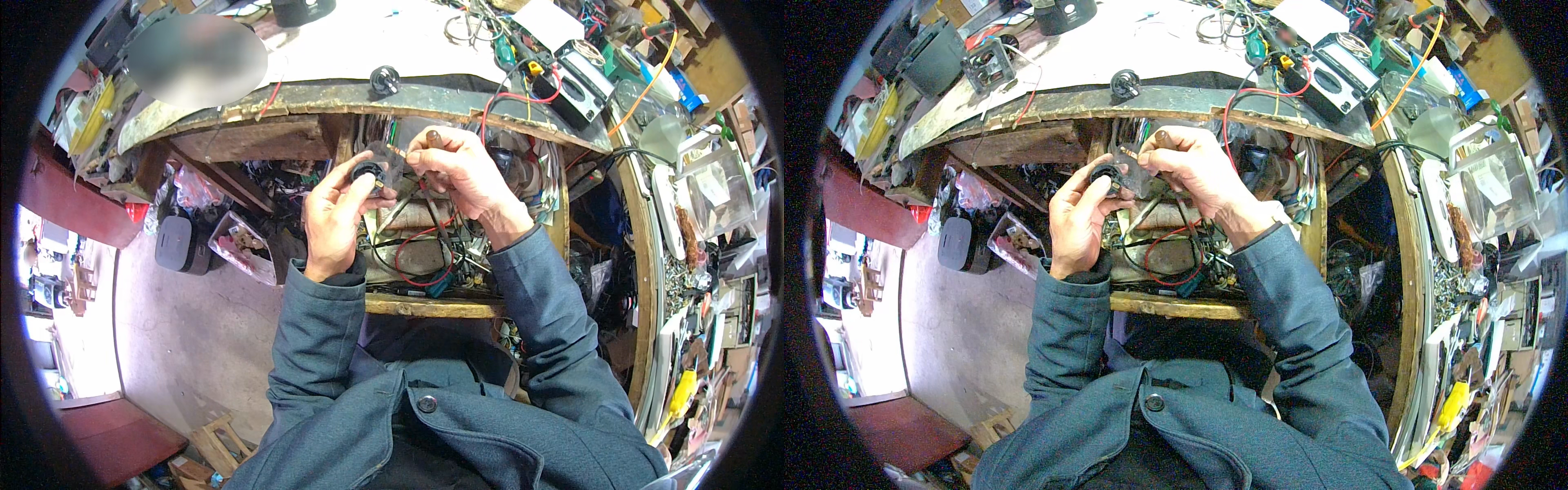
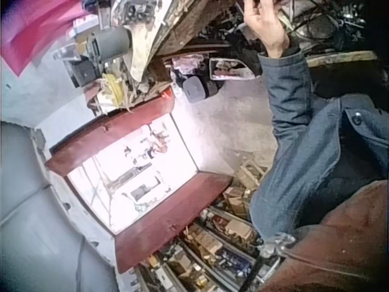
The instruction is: The person manipulates a small black cylindrical electronic component with wires, using a screwdriver and pliers to adjust internal parts. They repeatedly open and close the component, insert and remove wires, and use tools to tighten or reposition elements inside.
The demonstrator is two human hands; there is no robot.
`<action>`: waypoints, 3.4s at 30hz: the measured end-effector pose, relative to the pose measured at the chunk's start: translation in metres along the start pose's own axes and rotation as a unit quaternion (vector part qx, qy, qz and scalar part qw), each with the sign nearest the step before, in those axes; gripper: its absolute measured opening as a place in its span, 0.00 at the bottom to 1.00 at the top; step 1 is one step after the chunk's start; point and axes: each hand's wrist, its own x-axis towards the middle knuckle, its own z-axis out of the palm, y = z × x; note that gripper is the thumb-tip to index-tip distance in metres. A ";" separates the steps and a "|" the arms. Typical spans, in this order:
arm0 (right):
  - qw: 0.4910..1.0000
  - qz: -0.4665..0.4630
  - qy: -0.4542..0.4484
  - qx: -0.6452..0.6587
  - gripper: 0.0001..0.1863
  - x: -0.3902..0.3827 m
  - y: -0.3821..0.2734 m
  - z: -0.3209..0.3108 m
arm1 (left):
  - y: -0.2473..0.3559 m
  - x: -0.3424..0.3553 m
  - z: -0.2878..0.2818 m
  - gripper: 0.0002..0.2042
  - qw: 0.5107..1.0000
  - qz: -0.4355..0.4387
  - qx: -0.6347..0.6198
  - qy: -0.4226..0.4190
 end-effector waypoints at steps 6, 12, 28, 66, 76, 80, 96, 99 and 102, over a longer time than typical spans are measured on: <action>0.993 0.007 -0.061 -0.097 0.03 -0.002 0.000 0.007 | -0.001 0.000 -0.002 0.19 1.000 0.000 0.002 -0.002; 0.993 0.017 -0.072 -0.087 0.03 0.001 0.008 0.007 | 0.000 -0.001 -0.002 0.18 1.000 0.005 0.011 -0.018; 0.992 -0.050 -0.057 -0.105 0.03 0.003 0.017 0.012 | 0.000 0.000 0.000 0.20 1.000 0.018 0.020 -0.003; 0.980 -0.031 -0.058 -0.190 0.05 0.001 0.015 0.013 | -0.006 0.002 -0.007 0.12 1.000 0.005 -0.004 0.012; 0.980 -0.026 -0.058 -0.191 0.07 0.004 0.019 0.011 | -0.004 0.003 -0.010 0.11 0.998 -0.018 -0.059 -0.016; 0.977 -0.027 -0.051 -0.204 0.07 0.003 0.019 0.012 | -0.004 0.003 -0.008 0.11 0.998 -0.018 -0.058 -0.013; 0.964 -0.032 0.009 -0.262 0.12 0.001 0.015 0.017 | -0.004 0.000 -0.006 0.12 1.000 -0.014 -0.010 0.005; 0.965 -0.039 0.012 -0.258 0.12 -0.001 0.011 0.019 | -0.004 0.001 -0.006 0.12 1.000 -0.013 -0.004 -0.004; 0.966 -0.067 0.010 -0.251 0.11 -0.002 0.010 0.019 | -0.005 0.000 -0.002 0.12 0.999 0.005 0.035 0.016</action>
